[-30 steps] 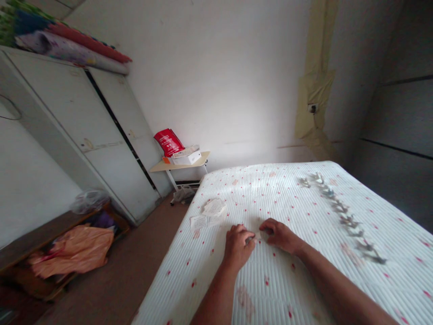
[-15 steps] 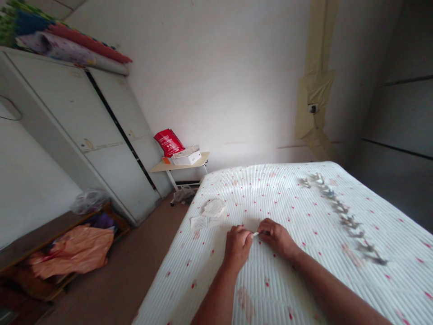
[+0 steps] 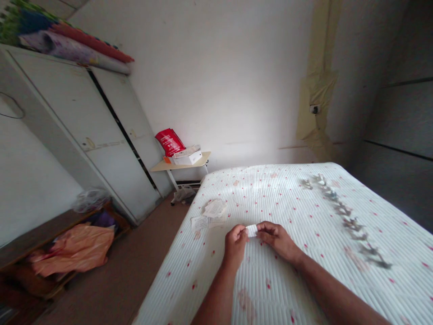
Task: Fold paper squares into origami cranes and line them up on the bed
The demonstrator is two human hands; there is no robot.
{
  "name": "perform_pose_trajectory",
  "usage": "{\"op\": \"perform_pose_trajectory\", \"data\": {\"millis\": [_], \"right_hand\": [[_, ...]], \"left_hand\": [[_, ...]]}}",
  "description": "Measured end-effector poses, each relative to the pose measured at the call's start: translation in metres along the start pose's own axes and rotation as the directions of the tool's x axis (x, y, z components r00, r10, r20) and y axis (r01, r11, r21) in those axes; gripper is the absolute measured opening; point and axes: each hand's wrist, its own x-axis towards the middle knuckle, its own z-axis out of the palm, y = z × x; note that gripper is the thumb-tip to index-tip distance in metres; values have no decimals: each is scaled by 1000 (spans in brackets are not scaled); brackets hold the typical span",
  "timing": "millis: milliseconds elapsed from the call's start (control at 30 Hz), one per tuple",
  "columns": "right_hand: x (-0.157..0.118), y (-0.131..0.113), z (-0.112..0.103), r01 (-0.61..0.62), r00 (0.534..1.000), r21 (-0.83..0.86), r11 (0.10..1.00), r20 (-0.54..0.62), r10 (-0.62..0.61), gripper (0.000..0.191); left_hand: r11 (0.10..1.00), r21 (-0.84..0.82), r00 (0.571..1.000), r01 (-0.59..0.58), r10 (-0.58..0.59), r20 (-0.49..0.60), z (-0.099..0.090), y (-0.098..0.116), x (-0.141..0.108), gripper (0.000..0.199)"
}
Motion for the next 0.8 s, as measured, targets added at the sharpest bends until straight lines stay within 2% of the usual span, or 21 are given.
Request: {"op": "perform_pose_trajectory", "data": {"millis": [167, 367, 500, 667, 800], "right_hand": [[0, -4, -2, -18, 999, 38, 999, -33, 19, 31], [2, 5, -1, -37, 999, 82, 996, -22, 39, 37], [2, 6, -2, -31, 999, 48, 998, -19, 32, 39], [0, 3, -3, -5, 1000, 3, 1000, -3, 5, 37], [-1, 5, -6, -1, 1000, -16, 1000, 6, 1, 33]], "left_hand": [[999, -44, 1000, 15, -15, 5, -1, 6, 0, 24], [995, -86, 995, 48, -40, 86, -1, 10, -2, 21], [994, -97, 991, 56, -44, 123, -1, 10, -1, 22], [996, -76, 990, 49, -39, 133, -1, 8, -2, 21], [1000, 12, 991, -6, 4, 134, -1, 4, -2, 20]]}}
